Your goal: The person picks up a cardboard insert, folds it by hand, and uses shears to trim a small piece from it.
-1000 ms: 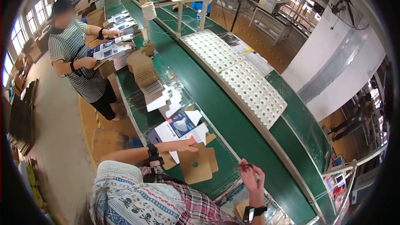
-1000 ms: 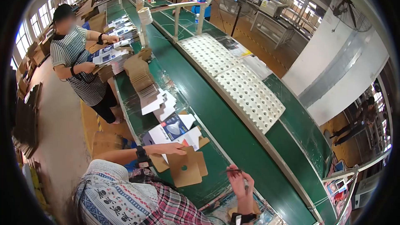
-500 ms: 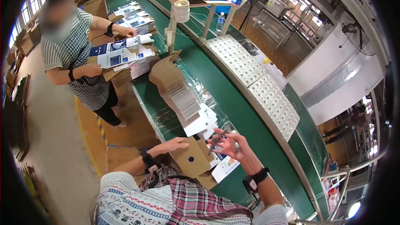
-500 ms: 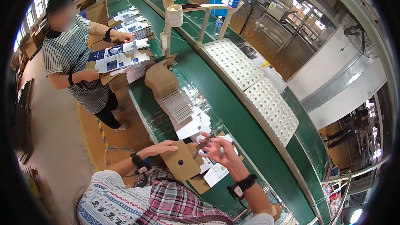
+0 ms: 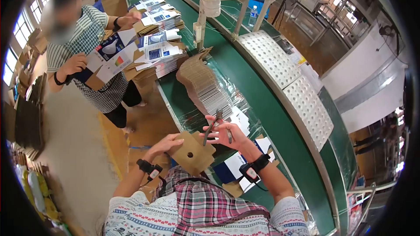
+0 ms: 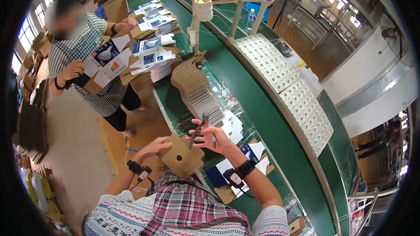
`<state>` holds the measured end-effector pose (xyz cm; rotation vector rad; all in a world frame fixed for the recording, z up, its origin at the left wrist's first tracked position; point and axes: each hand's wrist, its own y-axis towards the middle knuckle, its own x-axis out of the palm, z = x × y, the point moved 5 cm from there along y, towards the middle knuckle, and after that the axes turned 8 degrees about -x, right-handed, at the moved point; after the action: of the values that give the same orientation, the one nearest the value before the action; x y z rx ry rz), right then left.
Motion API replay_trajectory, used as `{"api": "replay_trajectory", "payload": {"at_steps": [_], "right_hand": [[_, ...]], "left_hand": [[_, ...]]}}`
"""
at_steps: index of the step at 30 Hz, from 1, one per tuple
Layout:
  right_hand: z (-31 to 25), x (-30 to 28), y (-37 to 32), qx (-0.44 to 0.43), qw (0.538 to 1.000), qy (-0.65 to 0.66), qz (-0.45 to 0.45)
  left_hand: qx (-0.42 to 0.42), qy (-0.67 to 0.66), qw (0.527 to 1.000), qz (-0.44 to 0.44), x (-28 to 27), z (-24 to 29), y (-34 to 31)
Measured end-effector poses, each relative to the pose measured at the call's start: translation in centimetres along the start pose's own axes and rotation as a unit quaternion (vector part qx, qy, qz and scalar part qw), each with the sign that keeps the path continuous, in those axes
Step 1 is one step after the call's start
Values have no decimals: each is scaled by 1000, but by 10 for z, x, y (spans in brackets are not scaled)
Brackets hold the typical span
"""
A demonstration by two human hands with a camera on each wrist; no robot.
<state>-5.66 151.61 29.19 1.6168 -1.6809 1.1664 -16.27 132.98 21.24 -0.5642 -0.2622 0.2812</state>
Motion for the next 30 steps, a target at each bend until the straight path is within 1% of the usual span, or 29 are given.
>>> {"api": "replay_trajectory", "payload": {"at_steps": [2, 4, 6, 8, 9, 10, 12, 13, 16, 18, 19, 20, 21, 23, 26, 28, 29, 30], "right_hand": [[-2, -7, 3, -11, 1000, -2, 11], [-10, -18, 10, -28, 998, -50, 25], [-18, -29, 21, -55, 995, -81, 35], [-22, -39, 30, -86, 990, -97, 55], [-21, -35, 34, -100, 988, -104, 52], [-17, -33, 43, -94, 989, -111, 41], [-6, -27, 69, -83, 988, -127, 18], [-1, -23, 84, -67, 989, -128, 16], [6, -2, 136, -39, 986, -160, 8], [9, 4, 178, -14, 989, -150, 1], [9, 7, 199, -18, 991, -135, -14], [9, 7, 222, -12, 990, -142, -7], [8, 8, 244, -15, 990, -139, 6], [7, 7, 289, -21, 992, -124, 23], [4, 17, 334, -40, 995, -78, 55], [10, 17, 359, -37, 996, -43, 74], [16, 17, 364, -31, 996, -33, 83], [19, 20, 370, -22, 995, -24, 92]], "left_hand": [[14, 12, 1000, 17, -12, 21, -15], [14, 9, 999, 32, -35, 36, -28], [32, -21, 995, 97, -69, 54, -43], [138, -167, 962, 168, -112, 65, -51], [183, -245, 940, 152, -137, 67, -49], [226, -323, 909, 135, -157, 78, -46], [318, -354, 880, -14, -179, 113, -42], [369, -333, 868, -11, -192, 131, -36], [363, -294, 884, -24, -229, 172, -6], [312, -328, 891, 18, -270, 179, 27], [285, -343, 894, 39, -296, 179, 47], [255, -358, 896, 60, -323, 178, 68], [234, -355, 904, 41, -347, 181, 94], [189, -377, 905, 53, -369, 185, 128], [114, -418, 901, -32, -369, 193, 149], [76, -456, 884, -68, -379, 193, 159], [62, -477, 873, -84, -387, 184, 166], [46, -495, 864, -83, -391, 183, 170]]}}
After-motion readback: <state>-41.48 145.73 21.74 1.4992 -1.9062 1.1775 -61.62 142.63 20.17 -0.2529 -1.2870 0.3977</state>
